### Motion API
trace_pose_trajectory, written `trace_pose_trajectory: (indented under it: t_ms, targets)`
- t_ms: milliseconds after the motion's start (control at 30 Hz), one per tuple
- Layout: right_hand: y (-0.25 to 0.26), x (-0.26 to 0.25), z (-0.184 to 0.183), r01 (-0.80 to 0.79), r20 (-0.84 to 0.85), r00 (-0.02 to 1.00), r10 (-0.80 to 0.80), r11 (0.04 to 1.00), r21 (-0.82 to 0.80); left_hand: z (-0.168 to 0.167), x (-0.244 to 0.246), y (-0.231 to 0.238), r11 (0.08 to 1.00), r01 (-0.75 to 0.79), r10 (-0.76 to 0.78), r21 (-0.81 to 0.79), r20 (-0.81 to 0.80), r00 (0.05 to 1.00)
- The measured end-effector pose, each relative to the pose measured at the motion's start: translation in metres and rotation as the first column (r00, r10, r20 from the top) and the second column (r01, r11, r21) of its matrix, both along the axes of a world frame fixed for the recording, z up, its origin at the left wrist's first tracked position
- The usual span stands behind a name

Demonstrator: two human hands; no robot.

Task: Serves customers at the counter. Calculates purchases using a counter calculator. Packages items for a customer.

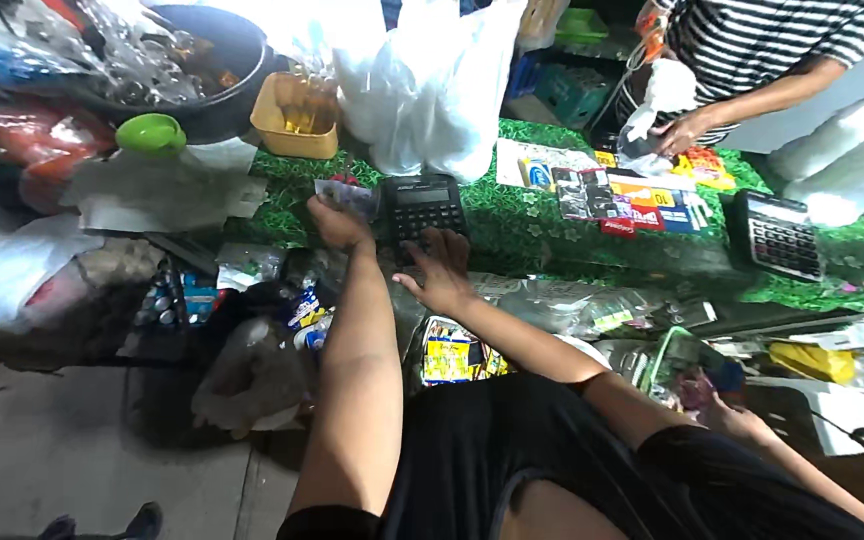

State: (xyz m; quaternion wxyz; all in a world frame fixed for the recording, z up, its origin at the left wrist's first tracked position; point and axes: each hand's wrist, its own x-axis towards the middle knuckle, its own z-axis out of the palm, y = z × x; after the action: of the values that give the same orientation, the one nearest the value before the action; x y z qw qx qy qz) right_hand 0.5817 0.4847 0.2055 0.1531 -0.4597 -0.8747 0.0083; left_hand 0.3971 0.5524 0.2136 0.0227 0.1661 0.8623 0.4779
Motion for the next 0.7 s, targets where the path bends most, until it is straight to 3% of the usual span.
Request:
trace_pose_trajectory:
  t_ms: [200, 433, 500, 600, 700]
  targets:
    - [0.005, -0.001, -0.002, -0.004, -0.044, 0.999, 0.007, 0.998, 0.061, -0.003, -0.003, 0.002, 0.999, 0.005, -0.006, 0.033, 0.021, 1.000]
    - [0.006, 0.007, 0.001, -0.016, -0.024, 1.000, 0.016, 1.000, 0.014, -0.006, -0.005, 0.005, 0.999, -0.009, 0.009, 0.052, -0.007, 1.000]
    - [0.007, 0.013, 0.007, -0.010, -0.087, 0.996, 0.008, 1.000, -0.018, -0.004, -0.004, 0.003, 0.998, -0.007, 0.008, 0.055, -0.001, 1.000]
    - [0.009, 0.024, 0.011, 0.074, -0.259, 0.965, -0.043, 0.991, 0.111, -0.001, -0.003, 0.001, 0.998, -0.009, 0.008, 0.059, 0.004, 1.000]
    - [0.015, 0.029, 0.007, 0.165, -0.189, 0.970, -0.151, 0.985, 0.059, -0.001, -0.002, 0.001, 0.998, -0.012, 0.011, 0.056, 0.013, 1.000]
